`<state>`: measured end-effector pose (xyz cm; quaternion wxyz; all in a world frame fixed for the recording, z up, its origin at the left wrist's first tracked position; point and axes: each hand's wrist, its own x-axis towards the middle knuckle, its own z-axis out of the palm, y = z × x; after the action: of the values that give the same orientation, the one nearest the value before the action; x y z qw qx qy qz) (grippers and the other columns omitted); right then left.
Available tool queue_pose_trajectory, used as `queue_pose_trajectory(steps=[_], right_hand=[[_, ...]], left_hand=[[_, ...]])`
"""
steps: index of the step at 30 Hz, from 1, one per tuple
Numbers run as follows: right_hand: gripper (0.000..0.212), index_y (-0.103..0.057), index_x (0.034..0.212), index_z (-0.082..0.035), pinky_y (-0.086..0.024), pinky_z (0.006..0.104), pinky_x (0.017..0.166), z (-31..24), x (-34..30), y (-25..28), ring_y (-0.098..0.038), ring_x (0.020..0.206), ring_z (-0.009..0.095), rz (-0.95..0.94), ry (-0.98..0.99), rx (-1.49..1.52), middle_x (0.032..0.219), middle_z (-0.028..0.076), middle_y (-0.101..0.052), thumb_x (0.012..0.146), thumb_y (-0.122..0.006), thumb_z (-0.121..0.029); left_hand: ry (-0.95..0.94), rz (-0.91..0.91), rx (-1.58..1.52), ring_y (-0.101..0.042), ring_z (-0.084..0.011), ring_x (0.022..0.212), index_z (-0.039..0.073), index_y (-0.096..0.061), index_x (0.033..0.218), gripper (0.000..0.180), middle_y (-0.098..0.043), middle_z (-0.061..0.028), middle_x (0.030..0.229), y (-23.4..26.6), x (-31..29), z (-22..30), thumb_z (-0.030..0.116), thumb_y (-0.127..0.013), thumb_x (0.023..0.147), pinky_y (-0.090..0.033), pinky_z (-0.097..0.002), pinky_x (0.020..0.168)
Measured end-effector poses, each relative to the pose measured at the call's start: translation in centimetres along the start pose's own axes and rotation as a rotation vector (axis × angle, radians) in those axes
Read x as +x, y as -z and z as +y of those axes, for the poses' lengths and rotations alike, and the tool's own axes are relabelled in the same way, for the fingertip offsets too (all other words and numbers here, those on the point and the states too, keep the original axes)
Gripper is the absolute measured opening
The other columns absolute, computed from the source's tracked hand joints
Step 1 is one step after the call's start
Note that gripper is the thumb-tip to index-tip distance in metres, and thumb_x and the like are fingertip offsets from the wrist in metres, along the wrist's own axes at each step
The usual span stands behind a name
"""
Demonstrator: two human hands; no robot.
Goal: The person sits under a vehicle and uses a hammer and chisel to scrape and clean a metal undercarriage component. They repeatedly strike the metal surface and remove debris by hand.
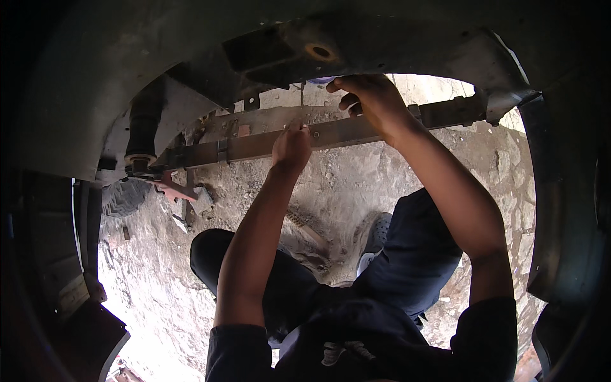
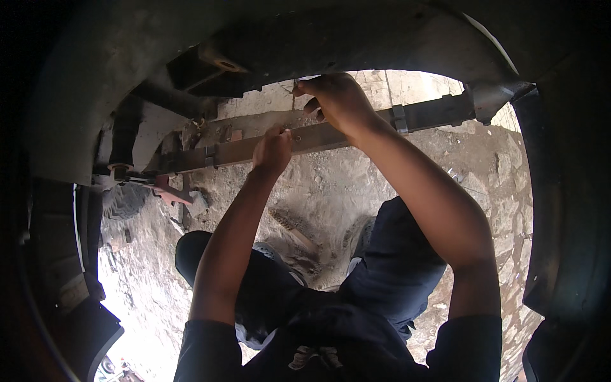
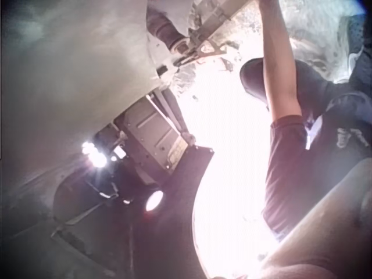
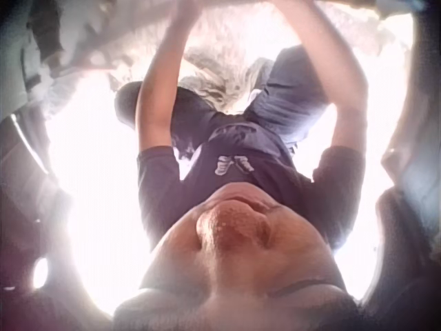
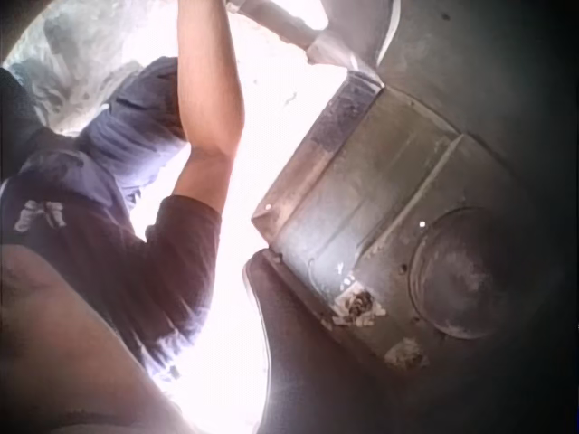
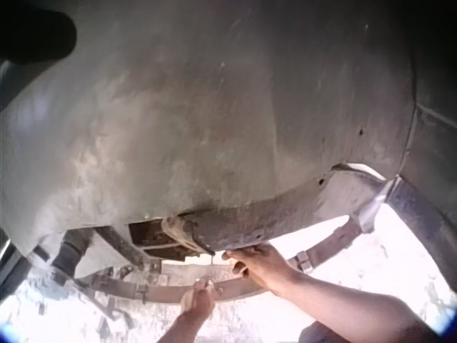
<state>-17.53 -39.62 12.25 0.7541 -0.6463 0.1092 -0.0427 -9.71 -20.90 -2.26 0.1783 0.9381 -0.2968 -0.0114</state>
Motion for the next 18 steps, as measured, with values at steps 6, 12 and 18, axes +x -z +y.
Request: queue_pose_trajectory(steps=[6, 12, 18], right_hand=[[0.029, -0.067, 0.113, -0.005, -0.049, 0.0267, 0.063, 1.3, 1.3, 0.9, -0.065, 0.076, 0.012, 0.004, -0.034, -0.09, 0.103, 0.005, -0.072, 0.095, -0.068, -0.028], [0.036, -0.062, 0.122, -0.005, -0.048, 0.0258, 0.06, 1.6, 1.1, 0.4, -0.065, 0.075, 0.012, -0.055, -0.042, -0.034, 0.102, 0.004, -0.071, 0.094, -0.068, -0.027], [0.035, -0.062, 0.122, -0.006, -0.049, 0.0279, 0.064, 0.0, -0.2, -1.5, -0.066, 0.077, 0.012, -0.058, -0.049, 0.028, 0.104, 0.004, -0.072, 0.094, -0.069, -0.026]], left_hand=[[-0.035, -0.117, 0.022, -0.067, -0.0378, 0.106, -0.003, -0.065, 0.112, 0.025, -0.068, -0.0233, 0.113, 0.6, -0.8, 1.4, 0.01, -0.056, 0.092, -0.055, -0.0457, 0.092], [-0.016, -0.128, -0.036, -0.068, -0.037, 0.106, -0.002, -0.068, 0.107, 0.023, -0.068, -0.0229, 0.114, 1.0, -0.2, 1.0, 0.009, -0.059, 0.089, -0.056, -0.0457, 0.093], [-0.192, -0.055, 0.062, -0.069, -0.042, 0.093, 0.0, -0.067, 0.099, 0.018, -0.07, -0.0228, 0.099, -1.4, 2.8, -1.2, 0.015, -0.058, 0.095, -0.055, -0.0511, 0.085]])
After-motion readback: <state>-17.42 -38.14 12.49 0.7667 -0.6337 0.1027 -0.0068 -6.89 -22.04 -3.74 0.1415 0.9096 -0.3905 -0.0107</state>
